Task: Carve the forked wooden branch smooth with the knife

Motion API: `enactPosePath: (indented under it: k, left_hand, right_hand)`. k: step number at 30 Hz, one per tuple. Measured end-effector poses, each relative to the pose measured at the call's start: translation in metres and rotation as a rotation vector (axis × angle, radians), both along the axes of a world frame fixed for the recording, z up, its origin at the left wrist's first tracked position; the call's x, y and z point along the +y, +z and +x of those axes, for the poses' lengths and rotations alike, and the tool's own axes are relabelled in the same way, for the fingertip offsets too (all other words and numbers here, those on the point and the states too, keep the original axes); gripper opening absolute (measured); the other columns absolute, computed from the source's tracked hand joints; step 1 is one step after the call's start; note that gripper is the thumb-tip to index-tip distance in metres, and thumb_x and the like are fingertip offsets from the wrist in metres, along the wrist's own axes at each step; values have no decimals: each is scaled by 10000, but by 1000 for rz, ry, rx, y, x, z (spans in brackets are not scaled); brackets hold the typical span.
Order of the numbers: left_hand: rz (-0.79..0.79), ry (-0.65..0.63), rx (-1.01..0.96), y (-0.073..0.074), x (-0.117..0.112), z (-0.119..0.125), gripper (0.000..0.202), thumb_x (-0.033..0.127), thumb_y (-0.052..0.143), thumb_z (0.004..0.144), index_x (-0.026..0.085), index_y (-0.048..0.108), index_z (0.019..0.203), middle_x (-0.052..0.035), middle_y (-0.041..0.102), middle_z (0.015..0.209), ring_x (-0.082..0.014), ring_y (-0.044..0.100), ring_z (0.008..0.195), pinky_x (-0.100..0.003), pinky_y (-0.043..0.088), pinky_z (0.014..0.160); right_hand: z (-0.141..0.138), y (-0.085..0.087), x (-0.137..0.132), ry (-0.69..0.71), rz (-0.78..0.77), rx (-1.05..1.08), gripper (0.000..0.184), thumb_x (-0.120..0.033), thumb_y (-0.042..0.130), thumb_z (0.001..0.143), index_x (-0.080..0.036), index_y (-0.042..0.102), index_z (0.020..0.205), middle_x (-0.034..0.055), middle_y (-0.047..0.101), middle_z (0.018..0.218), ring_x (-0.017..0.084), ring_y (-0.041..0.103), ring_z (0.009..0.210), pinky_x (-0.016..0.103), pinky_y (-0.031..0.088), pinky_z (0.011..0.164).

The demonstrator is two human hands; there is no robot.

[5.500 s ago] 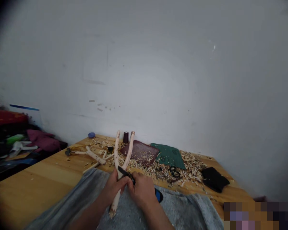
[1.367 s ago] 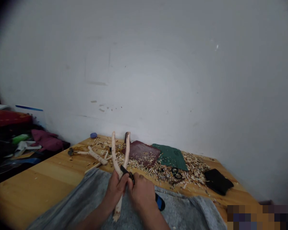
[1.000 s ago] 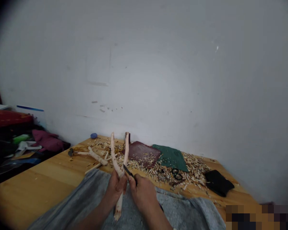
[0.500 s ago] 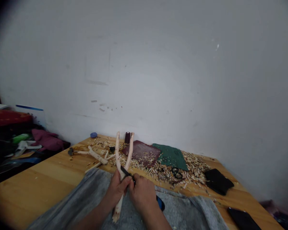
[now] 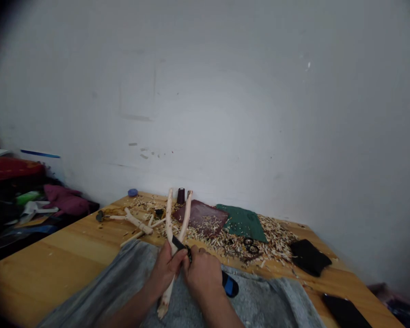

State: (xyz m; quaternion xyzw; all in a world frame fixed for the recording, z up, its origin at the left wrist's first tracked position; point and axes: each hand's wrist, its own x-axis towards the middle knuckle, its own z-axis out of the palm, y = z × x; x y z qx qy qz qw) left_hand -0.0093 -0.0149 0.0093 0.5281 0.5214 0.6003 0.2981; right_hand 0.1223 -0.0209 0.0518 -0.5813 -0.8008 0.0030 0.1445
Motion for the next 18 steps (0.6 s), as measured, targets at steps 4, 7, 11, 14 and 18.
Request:
enactPosePath:
  k: [4, 7, 11, 14, 18]
  left_hand:
    - [1, 13, 20, -4, 3, 0, 377, 522, 655, 741, 210, 532, 913, -16, 659, 759, -220, 643, 760, -311, 490, 667]
    - [-10, 22, 22, -6, 4, 0, 355, 505, 656, 741, 211, 527, 894, -12, 646, 745, -212, 633, 732, -299, 475, 639]
    - [-20, 14, 27, -2, 2, 1, 344, 496, 637, 743, 210, 533, 901, -19, 643, 746, -218, 623, 733, -307, 468, 658]
    - [22, -42, 24, 0, 1, 0, 410, 516, 639, 732, 203, 529, 973, -33, 651, 827, -216, 613, 784, -307, 470, 706]
    - [29, -119, -15, -4, 3, -2, 509, 580, 621, 725, 207, 479, 1041, 16, 573, 766, -158, 544, 657, -260, 438, 593]
  right_hand:
    - [0, -3, 1, -2, 21, -8, 301, -340, 374, 964, -188, 630, 1007, 114, 698, 936, 234, 674, 795, 295, 426, 650]
    - [0, -5, 2, -15, 48, -12, 291, -339, 384, 962, -188, 630, 1001, 111, 696, 938, 242, 672, 818, 301, 428, 663]
    - [2, -6, 6, -3, 42, 32, 292, -348, 387, 966, -194, 635, 986, 100, 708, 928, 230, 675, 800, 283, 410, 650]
    - [8, -6, 11, 20, 3, 160, 343, -375, 339, 990, -212, 638, 945, 69, 725, 872, 209, 677, 787, 259, 389, 634]
    - [18, -3, 16, -20, 0, 307, 480, -458, 229, 1015, -230, 642, 924, 56, 730, 859, 191, 676, 806, 242, 372, 624]
